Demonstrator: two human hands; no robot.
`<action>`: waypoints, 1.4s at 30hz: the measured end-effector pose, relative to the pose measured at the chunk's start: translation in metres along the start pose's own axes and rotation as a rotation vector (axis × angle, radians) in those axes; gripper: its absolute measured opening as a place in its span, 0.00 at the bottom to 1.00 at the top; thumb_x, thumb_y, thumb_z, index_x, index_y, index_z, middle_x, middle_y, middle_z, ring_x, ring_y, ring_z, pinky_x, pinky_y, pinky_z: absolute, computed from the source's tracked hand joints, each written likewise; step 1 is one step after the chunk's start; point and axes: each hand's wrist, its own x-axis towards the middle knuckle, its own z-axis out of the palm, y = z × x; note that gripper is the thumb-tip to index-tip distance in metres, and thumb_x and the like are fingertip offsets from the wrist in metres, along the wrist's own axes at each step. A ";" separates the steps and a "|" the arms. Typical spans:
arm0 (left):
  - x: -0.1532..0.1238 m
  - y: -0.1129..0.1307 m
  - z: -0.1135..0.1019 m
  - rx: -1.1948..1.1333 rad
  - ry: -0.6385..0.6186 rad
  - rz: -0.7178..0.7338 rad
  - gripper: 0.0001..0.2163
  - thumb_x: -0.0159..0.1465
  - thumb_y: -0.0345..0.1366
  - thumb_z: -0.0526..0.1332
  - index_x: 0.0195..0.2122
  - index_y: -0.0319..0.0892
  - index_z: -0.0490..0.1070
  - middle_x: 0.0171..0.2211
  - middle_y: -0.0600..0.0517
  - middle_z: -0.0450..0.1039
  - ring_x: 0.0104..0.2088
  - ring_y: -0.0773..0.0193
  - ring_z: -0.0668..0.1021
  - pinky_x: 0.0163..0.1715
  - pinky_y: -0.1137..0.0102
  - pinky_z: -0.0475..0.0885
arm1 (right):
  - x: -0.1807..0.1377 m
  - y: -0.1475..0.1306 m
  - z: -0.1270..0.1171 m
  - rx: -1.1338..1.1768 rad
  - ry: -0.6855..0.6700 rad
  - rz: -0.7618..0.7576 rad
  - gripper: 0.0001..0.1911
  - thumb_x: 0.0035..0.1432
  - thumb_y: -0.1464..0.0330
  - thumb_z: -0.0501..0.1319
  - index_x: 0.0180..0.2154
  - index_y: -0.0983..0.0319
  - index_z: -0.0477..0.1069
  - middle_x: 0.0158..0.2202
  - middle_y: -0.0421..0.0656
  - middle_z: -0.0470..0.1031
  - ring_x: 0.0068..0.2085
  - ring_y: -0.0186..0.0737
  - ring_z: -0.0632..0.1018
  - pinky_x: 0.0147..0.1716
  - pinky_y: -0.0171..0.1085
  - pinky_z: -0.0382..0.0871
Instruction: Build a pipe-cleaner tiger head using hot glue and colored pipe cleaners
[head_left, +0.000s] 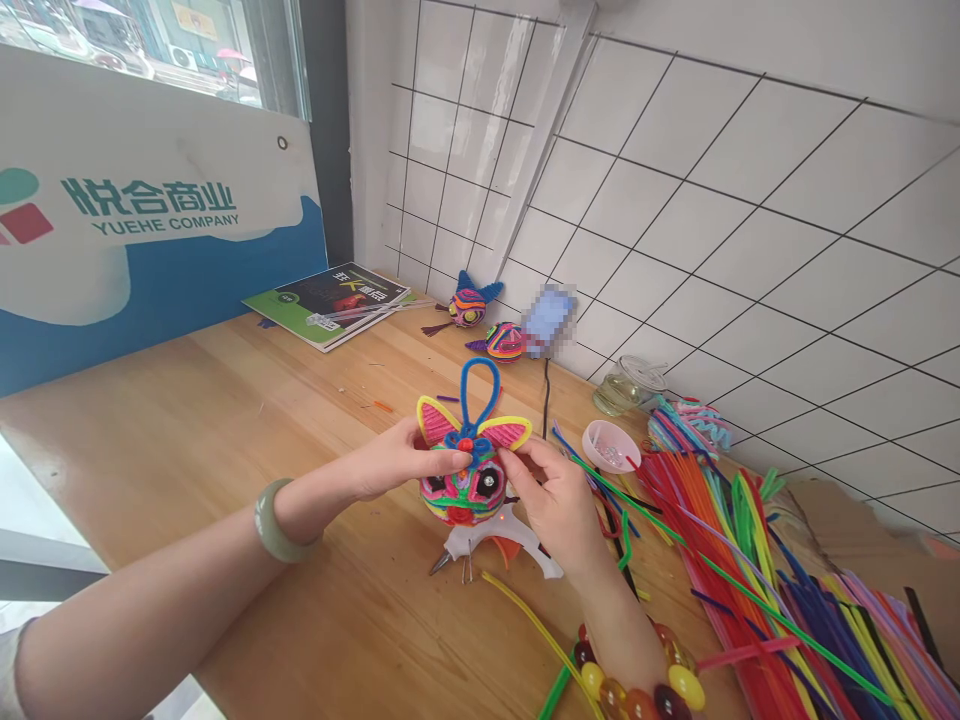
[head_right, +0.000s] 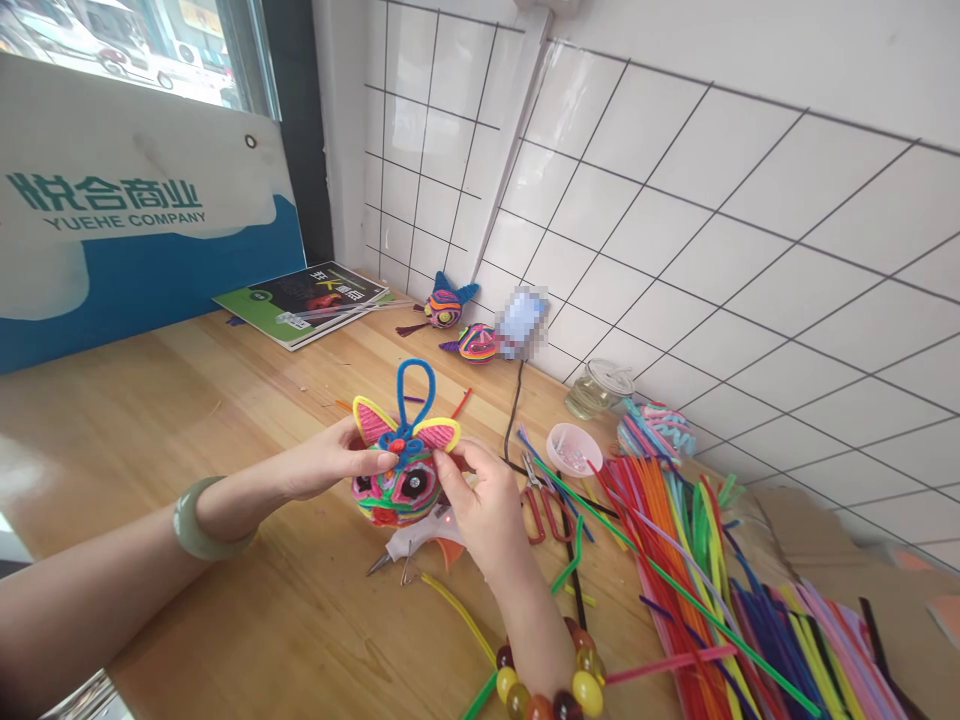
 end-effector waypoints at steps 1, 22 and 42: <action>0.000 0.000 0.000 0.002 0.002 0.000 0.15 0.58 0.42 0.65 0.43 0.38 0.75 0.41 0.47 0.79 0.40 0.59 0.79 0.41 0.68 0.74 | 0.000 0.000 0.000 0.002 -0.002 0.000 0.12 0.62 0.62 0.56 0.39 0.60 0.76 0.35 0.43 0.77 0.36 0.40 0.76 0.36 0.36 0.71; 0.001 -0.009 -0.003 -0.082 0.058 -0.044 0.29 0.56 0.59 0.59 0.44 0.37 0.74 0.42 0.42 0.78 0.39 0.53 0.79 0.35 0.65 0.75 | 0.000 0.001 0.001 -0.022 0.015 -0.017 0.12 0.62 0.63 0.57 0.39 0.61 0.76 0.36 0.43 0.78 0.37 0.39 0.77 0.37 0.35 0.70; 0.003 -0.020 -0.009 -0.127 0.053 -0.056 0.30 0.58 0.62 0.53 0.40 0.38 0.75 0.39 0.44 0.78 0.38 0.55 0.78 0.37 0.65 0.73 | 0.001 0.002 0.001 -0.020 0.005 -0.015 0.11 0.62 0.63 0.56 0.37 0.61 0.75 0.35 0.42 0.77 0.36 0.38 0.76 0.36 0.34 0.69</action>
